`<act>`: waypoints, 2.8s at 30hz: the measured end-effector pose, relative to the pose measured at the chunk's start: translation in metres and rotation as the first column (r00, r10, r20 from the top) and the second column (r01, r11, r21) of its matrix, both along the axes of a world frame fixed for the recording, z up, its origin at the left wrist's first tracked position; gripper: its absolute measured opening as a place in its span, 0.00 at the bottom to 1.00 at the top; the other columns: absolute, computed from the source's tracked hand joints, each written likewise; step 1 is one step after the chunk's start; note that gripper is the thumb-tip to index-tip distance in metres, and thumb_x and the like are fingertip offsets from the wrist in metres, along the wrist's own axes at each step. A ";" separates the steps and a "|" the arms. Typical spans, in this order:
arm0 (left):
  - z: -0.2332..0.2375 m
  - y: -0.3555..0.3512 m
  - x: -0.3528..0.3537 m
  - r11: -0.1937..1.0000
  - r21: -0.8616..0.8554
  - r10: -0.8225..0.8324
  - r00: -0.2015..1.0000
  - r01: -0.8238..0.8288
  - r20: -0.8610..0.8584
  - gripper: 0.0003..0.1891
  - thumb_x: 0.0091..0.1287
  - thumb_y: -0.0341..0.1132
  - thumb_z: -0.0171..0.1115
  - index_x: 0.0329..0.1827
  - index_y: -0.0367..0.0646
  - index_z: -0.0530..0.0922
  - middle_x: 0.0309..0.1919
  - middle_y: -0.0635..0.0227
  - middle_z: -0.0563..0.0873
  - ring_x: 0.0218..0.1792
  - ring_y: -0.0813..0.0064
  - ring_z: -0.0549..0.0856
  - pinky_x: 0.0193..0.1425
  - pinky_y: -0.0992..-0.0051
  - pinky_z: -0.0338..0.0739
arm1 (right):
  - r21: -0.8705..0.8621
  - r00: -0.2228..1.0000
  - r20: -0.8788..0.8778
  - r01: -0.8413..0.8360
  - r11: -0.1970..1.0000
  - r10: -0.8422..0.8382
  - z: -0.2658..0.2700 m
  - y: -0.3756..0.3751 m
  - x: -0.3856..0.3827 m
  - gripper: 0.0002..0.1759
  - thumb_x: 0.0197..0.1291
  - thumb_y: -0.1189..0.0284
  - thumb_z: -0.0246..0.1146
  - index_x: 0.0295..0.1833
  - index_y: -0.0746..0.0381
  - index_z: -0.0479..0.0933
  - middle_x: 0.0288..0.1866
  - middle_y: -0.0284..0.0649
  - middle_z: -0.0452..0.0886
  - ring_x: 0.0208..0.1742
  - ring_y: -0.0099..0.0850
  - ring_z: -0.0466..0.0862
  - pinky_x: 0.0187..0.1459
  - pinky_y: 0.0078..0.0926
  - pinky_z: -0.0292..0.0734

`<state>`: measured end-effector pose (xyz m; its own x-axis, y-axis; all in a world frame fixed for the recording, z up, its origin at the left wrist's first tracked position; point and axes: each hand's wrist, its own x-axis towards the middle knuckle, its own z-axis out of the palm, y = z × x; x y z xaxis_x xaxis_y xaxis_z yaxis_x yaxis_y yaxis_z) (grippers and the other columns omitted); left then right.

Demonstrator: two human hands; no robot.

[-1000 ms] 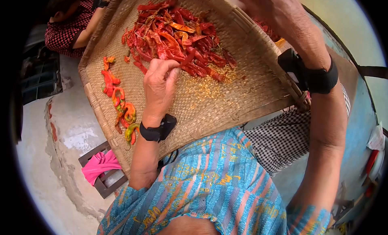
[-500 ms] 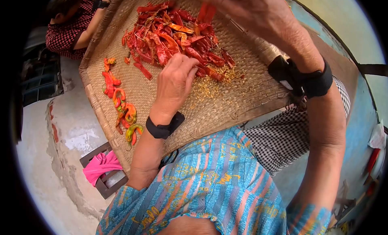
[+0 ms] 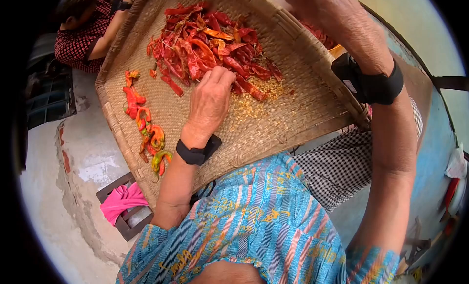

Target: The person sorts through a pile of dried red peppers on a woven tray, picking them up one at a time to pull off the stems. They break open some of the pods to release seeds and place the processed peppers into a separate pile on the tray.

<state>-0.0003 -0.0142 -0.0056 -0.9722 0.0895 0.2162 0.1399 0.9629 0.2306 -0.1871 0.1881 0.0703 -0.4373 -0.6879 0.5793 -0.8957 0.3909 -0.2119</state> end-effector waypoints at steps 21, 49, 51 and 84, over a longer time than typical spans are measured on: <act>0.029 0.025 -0.012 0.055 0.996 0.089 0.993 -0.077 0.072 0.08 0.72 0.29 0.64 0.50 0.40 0.75 0.39 0.71 0.84 0.39 0.84 0.83 0.45 0.78 0.83 | -0.108 0.682 0.560 -0.504 0.857 0.471 -0.029 -0.028 0.034 0.14 0.62 0.66 0.68 0.43 0.68 0.81 0.30 0.49 0.82 0.31 0.42 0.83 0.35 0.37 0.77; 0.013 0.016 -0.010 0.754 0.632 0.149 0.983 -0.181 0.103 0.04 0.69 0.24 0.61 0.43 0.39 0.76 0.35 0.73 0.79 0.34 0.83 0.78 0.40 0.79 0.75 | 0.211 0.772 0.602 -0.399 0.892 0.203 -0.033 -0.027 0.032 0.13 0.53 0.73 0.70 0.46 0.61 0.82 0.28 0.48 0.83 0.34 0.45 0.85 0.35 0.41 0.79; 0.011 0.018 -0.014 0.689 0.695 0.155 0.978 -0.208 0.138 0.03 0.70 0.25 0.60 0.44 0.39 0.76 0.37 0.74 0.80 0.35 0.84 0.78 0.40 0.80 0.75 | 0.184 0.730 0.633 -0.464 0.867 0.257 -0.029 -0.028 0.033 0.15 0.53 0.71 0.72 0.46 0.63 0.82 0.29 0.49 0.83 0.33 0.46 0.85 0.36 0.42 0.79; 0.025 0.027 -0.024 -0.025 0.987 0.010 0.987 -0.159 0.159 0.08 0.73 0.34 0.63 0.49 0.42 0.78 0.37 0.76 0.82 0.35 0.88 0.78 0.40 0.83 0.76 | -0.043 0.688 0.605 -0.476 0.879 0.402 -0.032 -0.026 0.029 0.16 0.57 0.65 0.73 0.41 0.68 0.83 0.29 0.47 0.84 0.28 0.37 0.85 0.32 0.35 0.79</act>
<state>-0.0241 0.0130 0.0197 -0.9710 -0.2284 -0.0712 -0.0113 -0.2533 0.9673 -0.1580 0.1622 0.0388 -0.2914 -0.9295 0.2260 -0.6855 0.0381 -0.7271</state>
